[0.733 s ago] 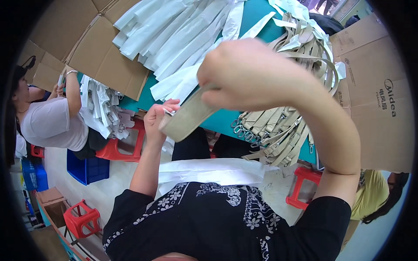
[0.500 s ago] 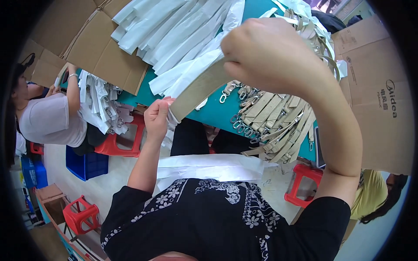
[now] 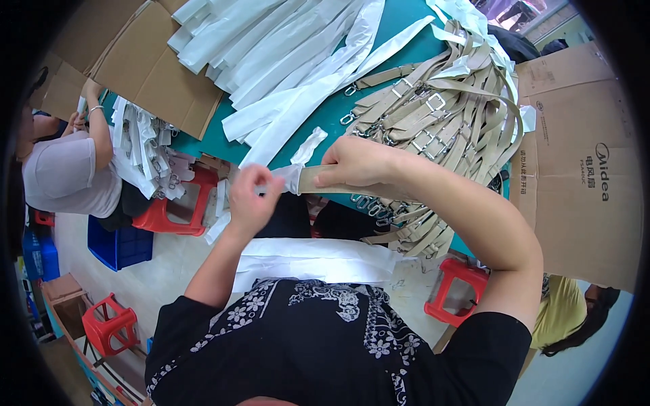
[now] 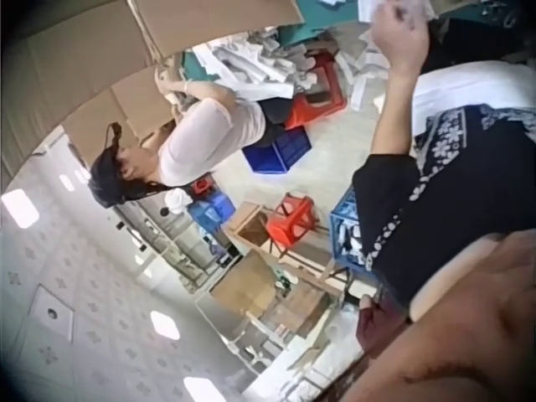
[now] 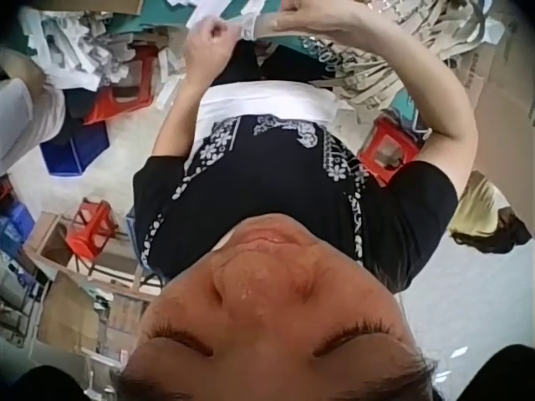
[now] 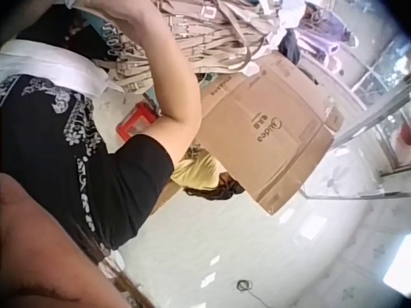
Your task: Organizing and assembling belts or clothing straps with buckles at a production workbench.
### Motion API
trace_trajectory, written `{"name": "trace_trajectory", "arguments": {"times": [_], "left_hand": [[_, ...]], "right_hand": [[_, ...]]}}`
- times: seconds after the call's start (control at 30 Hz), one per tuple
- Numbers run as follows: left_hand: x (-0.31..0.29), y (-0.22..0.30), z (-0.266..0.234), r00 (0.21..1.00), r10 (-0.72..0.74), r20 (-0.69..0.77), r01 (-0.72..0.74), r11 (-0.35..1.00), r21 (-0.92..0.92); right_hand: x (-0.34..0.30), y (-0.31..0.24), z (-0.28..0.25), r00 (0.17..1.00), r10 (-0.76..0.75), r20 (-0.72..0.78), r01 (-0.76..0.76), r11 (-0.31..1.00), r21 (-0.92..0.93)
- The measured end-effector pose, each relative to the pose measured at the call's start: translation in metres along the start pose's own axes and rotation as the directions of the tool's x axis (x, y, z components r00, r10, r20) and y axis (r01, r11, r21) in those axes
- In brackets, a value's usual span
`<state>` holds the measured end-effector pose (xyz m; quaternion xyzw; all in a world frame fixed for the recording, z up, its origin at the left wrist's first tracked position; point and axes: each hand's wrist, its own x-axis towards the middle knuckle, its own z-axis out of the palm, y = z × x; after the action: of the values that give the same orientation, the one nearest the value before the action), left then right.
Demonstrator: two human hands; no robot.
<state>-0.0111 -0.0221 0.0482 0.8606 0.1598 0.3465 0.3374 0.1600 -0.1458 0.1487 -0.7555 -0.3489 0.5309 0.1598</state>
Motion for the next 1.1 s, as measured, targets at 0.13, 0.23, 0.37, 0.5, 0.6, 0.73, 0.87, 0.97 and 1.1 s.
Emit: {"name": "trace_trajectory", "arguments": {"times": [0.13, 0.23, 0.37, 0.5, 0.6, 0.73, 0.87, 0.97, 1.1], "left_hand": [[-0.021, 0.007, 0.001, 0.97, -0.071, 0.231, 0.048, 0.994, 0.103], [-0.022, -0.001, 0.004, 0.969, -0.053, 0.24, 0.021, 0.991, 0.133], [-0.024, -0.001, -0.002, 0.966, -0.012, 0.258, -0.037, 0.982, 0.184], [-0.027, 0.023, -0.015, 0.954, -0.049, 0.295, 0.042, 0.999, 0.03], [-0.035, 0.001, -0.022, 0.923, -0.207, 0.323, 0.175, 0.976, 0.127], [-0.042, -0.021, -0.034, 0.901, -0.322, 0.291, 0.284, 0.944, 0.167], [-0.038, -0.001, -0.031, 0.893, -0.274, 0.357, 0.263, 0.961, 0.081], [-0.034, 0.008, -0.025, 0.899, -0.237, 0.369, 0.254, 0.967, 0.003], [-0.036, -0.009, -0.033, 0.823, -0.422, 0.381, 0.419, 0.903, 0.095]], "right_hand": [[0.007, -0.005, 0.006, 0.996, -0.083, 0.025, 0.086, 0.981, -0.176], [0.007, -0.015, 0.009, 0.993, -0.094, 0.072, 0.108, 0.969, -0.223], [0.012, -0.011, 0.018, 0.989, -0.142, 0.046, 0.149, 0.947, -0.285], [0.035, -0.017, 0.049, 0.97, -0.237, 0.047, 0.228, 0.838, -0.496], [0.026, -0.029, 0.041, 0.986, -0.139, 0.092, 0.167, 0.828, -0.536], [0.021, 0.001, 0.007, 0.969, -0.046, 0.244, 0.181, 0.803, -0.568], [0.02, -0.016, 0.028, 0.986, -0.138, 0.091, 0.165, 0.791, -0.59], [0.046, -0.024, 0.055, 0.978, -0.205, 0.045, 0.19, 0.774, -0.604], [0.031, -0.011, 0.023, 0.968, 0.003, 0.249, 0.112, 0.887, -0.447]]}}
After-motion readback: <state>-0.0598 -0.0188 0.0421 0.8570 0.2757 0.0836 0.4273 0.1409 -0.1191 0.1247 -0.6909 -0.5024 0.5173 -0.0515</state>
